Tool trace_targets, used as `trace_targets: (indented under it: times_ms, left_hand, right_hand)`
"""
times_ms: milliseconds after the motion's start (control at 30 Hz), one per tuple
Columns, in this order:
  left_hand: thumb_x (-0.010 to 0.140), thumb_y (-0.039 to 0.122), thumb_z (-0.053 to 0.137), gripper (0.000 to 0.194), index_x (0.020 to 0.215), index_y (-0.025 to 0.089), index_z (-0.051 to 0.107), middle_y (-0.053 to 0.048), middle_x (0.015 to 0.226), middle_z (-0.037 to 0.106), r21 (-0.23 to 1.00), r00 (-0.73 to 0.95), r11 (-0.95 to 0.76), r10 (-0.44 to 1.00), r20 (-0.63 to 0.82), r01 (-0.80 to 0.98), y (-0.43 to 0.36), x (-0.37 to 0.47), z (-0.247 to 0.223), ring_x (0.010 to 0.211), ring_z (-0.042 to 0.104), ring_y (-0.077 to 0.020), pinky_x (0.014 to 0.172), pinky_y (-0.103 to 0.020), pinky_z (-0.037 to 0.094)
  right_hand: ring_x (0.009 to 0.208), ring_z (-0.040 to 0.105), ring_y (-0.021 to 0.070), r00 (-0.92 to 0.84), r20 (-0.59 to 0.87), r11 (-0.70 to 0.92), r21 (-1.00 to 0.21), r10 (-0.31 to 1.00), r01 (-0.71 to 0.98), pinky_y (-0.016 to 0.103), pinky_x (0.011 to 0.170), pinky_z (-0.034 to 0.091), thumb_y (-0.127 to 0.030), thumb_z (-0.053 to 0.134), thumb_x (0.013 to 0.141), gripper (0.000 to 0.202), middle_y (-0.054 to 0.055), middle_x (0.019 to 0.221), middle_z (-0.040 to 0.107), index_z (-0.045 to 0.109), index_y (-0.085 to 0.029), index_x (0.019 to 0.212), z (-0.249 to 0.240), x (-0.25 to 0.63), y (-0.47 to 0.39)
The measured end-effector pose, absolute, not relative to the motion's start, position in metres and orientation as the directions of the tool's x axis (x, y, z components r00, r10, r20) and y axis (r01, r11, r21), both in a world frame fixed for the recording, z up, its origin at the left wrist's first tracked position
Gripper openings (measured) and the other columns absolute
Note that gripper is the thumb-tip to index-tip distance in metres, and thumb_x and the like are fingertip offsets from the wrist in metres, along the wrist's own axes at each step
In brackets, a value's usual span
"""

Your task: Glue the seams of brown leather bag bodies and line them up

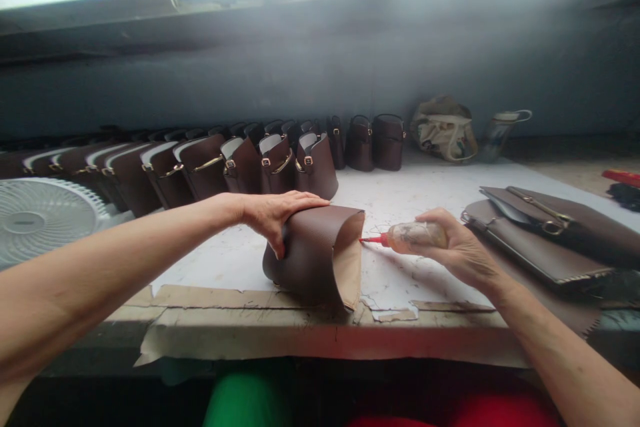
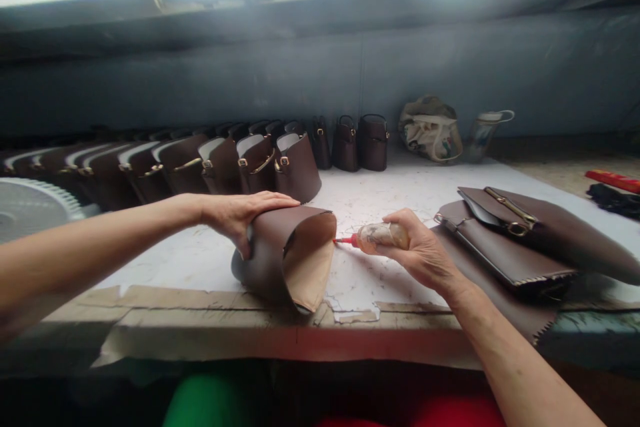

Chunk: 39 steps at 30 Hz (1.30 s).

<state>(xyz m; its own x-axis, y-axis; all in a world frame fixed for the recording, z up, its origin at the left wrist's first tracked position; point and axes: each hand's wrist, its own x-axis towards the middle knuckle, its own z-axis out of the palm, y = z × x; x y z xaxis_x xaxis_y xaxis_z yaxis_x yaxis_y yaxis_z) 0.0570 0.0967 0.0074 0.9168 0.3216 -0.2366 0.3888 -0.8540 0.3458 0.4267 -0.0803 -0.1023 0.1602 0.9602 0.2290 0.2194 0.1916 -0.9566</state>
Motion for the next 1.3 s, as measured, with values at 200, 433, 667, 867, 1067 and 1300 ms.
trace_targets:
  times_ms: [200, 433, 667, 867, 1067, 1300]
  left_hand:
    - [0.055, 0.034, 0.104, 0.138, 0.171, 0.029, 0.027, -0.014, 0.175, 0.034, 0.343, 0.928, -0.867, 0.300, -0.219, 0.362, 0.096, 0.058, 0.008, 0.160, 0.035, -0.0435, 0.137, -0.059, 0.024]
    - [0.058, 0.036, 0.103, 0.137, 0.172, 0.031, 0.025, -0.014, 0.176, 0.034, 0.320, 0.939, -0.888, 0.275, -0.209, 0.331, 0.095, 0.056, 0.010, 0.160, 0.034, -0.0442, 0.136, -0.062, 0.026]
    - [0.063, 0.034, 0.101, 0.135, 0.173, 0.032, 0.022, -0.014, 0.176, 0.033, 0.285, 0.951, -0.913, 0.247, -0.185, 0.293, 0.086, 0.054, 0.014, 0.160, 0.035, -0.0442, 0.135, -0.063, 0.029]
    - [0.061, 0.031, 0.104, 0.139, 0.173, 0.034, 0.021, -0.015, 0.176, 0.033, 0.277, 0.960, -0.923, 0.228, -0.160, 0.265, 0.084, 0.050, 0.013, 0.160, 0.034, -0.0448, 0.134, -0.064, 0.029]
    - [0.063, 0.029, 0.102, 0.138, 0.173, 0.035, 0.020, -0.016, 0.175, 0.034, 0.263, 0.968, -0.933, 0.224, -0.108, 0.246, 0.075, 0.044, 0.014, 0.159, 0.037, -0.0443, 0.132, -0.062, 0.033]
    - [0.061, 0.025, 0.104, 0.141, 0.173, 0.036, 0.018, -0.017, 0.174, 0.035, 0.244, 0.973, -0.944, 0.202, -0.113, 0.224, 0.061, 0.041, 0.020, 0.158, 0.037, -0.0447, 0.130, -0.064, 0.035]
  right_hand:
    - [0.108, 0.080, 0.0354, 0.167, 0.238, 0.217, -0.967, 0.957, 0.132, 0.058, 0.106, 0.059, -0.054, 0.104, 0.065, 0.068, 0.002, 0.109, 0.083, 0.061, -0.031, 0.113, -0.097, 0.425, -0.080]
    - [0.107, 0.082, 0.0359, 0.116, 0.141, 0.131, -0.987, 0.983, 0.087, 0.056, 0.105, 0.061, -0.050, 0.104, 0.068, 0.068, 0.003, 0.103, 0.085, 0.060, -0.029, 0.115, -0.094, 0.420, -0.089]
    - [0.106, 0.082, 0.0399, 0.112, -0.004, -0.016, -0.994, 0.994, 0.108, 0.057, 0.103, 0.061, -0.056, 0.103, 0.065, 0.075, 0.007, 0.099, 0.087, 0.057, -0.028, 0.117, -0.087, 0.426, -0.097]
    - [0.103, 0.082, 0.0402, 0.184, 0.042, 0.000, -0.975, 0.982, 0.224, 0.055, 0.098, 0.063, -0.057, 0.102, 0.064, 0.072, 0.006, 0.097, 0.086, 0.062, -0.026, 0.114, -0.089, 0.428, -0.103]
    - [0.104, 0.082, 0.0381, 0.230, 0.115, 0.091, -0.990, 0.966, 0.110, 0.052, 0.098, 0.065, -0.054, 0.105, 0.059, 0.074, 0.006, 0.104, 0.086, 0.062, -0.028, 0.113, -0.096, 0.423, -0.110]
    - [0.094, 0.081, 0.0313, 0.215, 0.173, 0.134, -0.974, 0.961, 0.184, 0.045, 0.088, 0.067, -0.052, 0.101, 0.071, 0.063, 0.003, 0.103, 0.082, 0.066, -0.029, 0.118, -0.108, 0.427, -0.120]
